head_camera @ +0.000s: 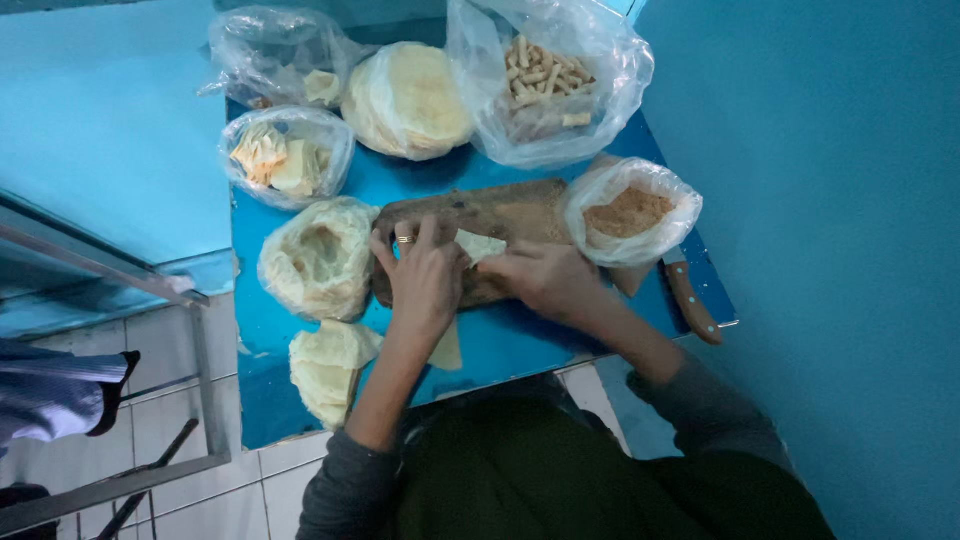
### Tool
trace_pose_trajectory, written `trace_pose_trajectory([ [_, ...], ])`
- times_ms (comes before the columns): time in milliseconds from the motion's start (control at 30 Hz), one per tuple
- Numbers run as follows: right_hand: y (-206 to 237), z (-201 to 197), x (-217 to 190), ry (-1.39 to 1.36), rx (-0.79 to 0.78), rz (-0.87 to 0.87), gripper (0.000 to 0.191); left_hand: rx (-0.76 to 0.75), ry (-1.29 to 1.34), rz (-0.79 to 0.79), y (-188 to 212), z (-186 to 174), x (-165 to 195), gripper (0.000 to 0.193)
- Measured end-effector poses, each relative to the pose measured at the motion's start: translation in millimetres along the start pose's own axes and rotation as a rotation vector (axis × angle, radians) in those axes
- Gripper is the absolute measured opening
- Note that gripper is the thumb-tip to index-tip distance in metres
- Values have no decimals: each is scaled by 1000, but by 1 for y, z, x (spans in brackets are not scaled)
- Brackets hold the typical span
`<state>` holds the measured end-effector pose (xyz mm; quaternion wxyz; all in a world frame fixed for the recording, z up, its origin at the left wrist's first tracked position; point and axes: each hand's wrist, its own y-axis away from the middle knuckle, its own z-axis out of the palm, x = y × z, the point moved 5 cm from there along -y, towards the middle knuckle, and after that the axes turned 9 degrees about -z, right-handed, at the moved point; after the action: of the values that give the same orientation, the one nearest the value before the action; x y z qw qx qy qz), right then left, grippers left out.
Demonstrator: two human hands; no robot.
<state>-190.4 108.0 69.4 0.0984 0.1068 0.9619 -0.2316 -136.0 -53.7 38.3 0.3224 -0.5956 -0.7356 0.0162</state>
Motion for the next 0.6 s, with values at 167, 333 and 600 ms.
trace_pose_trajectory([
  [167,-6,-6,24,-390,272,184,26,7,31,-3,1,2,-1,10],
  [333,-25,13,24,-220,187,107,22,42,-56,16,1,6,2,11],
  [600,-19,1,-6,102,194,-266,33,55,9,7,0,8,-3,14],
])
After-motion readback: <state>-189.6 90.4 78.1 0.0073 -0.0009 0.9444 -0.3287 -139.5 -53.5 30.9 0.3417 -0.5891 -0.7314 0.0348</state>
